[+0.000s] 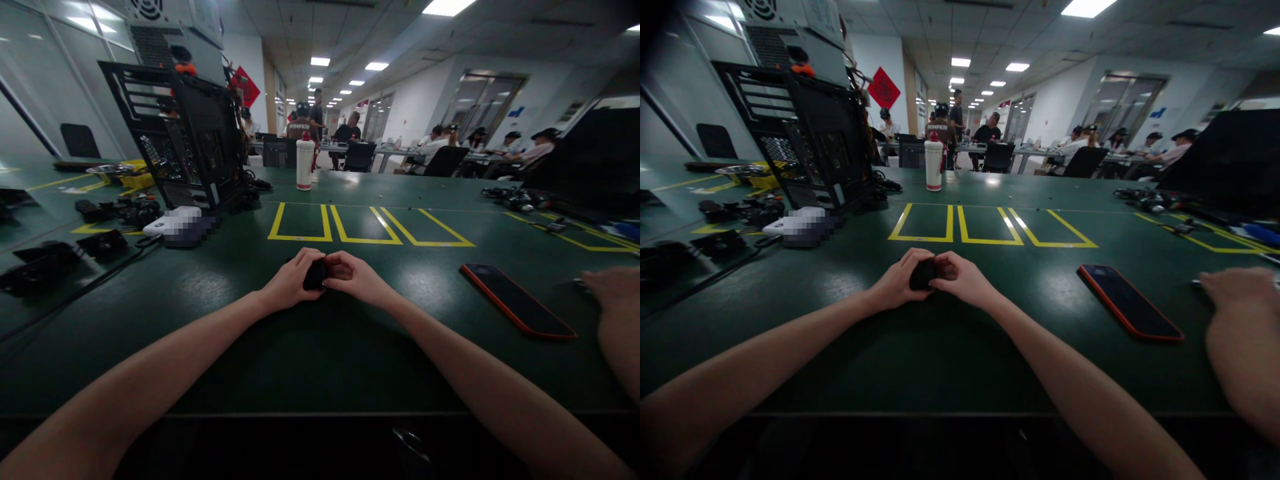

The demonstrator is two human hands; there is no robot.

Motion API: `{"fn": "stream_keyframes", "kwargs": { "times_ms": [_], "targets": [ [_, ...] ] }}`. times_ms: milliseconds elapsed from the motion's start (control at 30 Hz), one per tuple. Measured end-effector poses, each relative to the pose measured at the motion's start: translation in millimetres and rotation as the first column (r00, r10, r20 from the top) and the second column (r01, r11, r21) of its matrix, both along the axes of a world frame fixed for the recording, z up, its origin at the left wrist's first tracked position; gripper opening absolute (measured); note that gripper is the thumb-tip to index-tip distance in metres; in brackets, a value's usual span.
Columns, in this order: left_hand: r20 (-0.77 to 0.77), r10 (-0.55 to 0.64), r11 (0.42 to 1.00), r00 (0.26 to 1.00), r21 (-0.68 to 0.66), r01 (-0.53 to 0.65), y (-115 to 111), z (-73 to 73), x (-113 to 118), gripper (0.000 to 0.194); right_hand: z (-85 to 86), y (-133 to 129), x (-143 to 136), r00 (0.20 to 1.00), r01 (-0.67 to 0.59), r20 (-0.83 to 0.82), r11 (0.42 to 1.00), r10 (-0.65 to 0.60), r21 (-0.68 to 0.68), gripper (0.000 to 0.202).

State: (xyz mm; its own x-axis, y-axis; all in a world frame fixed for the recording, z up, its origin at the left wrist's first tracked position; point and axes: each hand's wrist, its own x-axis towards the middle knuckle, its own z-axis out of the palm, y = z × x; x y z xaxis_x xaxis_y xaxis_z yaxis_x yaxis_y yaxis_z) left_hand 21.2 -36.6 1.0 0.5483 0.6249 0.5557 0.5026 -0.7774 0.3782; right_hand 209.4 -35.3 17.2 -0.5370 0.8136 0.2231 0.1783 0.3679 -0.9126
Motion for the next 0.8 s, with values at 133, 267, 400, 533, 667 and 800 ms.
{"fn": "stream_keyframes", "kwargs": {
  "times_ms": [133, 267, 400, 533, 667, 800],
  "targets": [
    [-0.006, -0.002, 1.0, 1.0, -0.005, 0.002, -0.9, 0.7, 0.0, 0.061, -2.4, 4.9, -1.7, 0.996, 0.07, 0.059, 0.995, -0.066, -0.067, 0.027],
    [0.006, 0.004, 1.0, 1.0, -0.012, -0.004, -1.0, 1.5, 0.1, 0.061, -4.3, 4.7, -6.2, 0.995, 0.103, 0.018, 0.993, -0.103, -0.051, 0.026],
    [0.016, 0.004, 1.0, 1.0, -0.016, -0.004, -0.5, 1.5, 0.4, 0.06, -5.1, 1.6, -8.8, 0.991, 0.117, -0.072, 0.993, -0.115, 0.027, 0.024],
    [0.018, -0.003, 1.0, 1.0, -0.014, 0.003, -0.5, 1.2, 0.0, 0.06, -3.8, -1.4, -5.8, 0.998, 0.05, -0.033, 0.999, -0.049, 0.019, 0.022],
    [0.005, 0.0, 1.0, 1.0, -0.02, 0.0, -0.8, 0.8, -0.7, 0.063, -4.1, -2.2, -1.4, 0.999, -0.02, 0.04, 0.999, 0.021, -0.046, 0.039],
    [-0.001, -0.002, 1.0, 1.0, -0.019, 0.002, -1.1, 1.0, -0.8, 0.063, -8.4, 2.0, 1.1, 0.996, 0.014, 0.085, 0.998, -0.009, -0.065, 0.042]
  ]
}}
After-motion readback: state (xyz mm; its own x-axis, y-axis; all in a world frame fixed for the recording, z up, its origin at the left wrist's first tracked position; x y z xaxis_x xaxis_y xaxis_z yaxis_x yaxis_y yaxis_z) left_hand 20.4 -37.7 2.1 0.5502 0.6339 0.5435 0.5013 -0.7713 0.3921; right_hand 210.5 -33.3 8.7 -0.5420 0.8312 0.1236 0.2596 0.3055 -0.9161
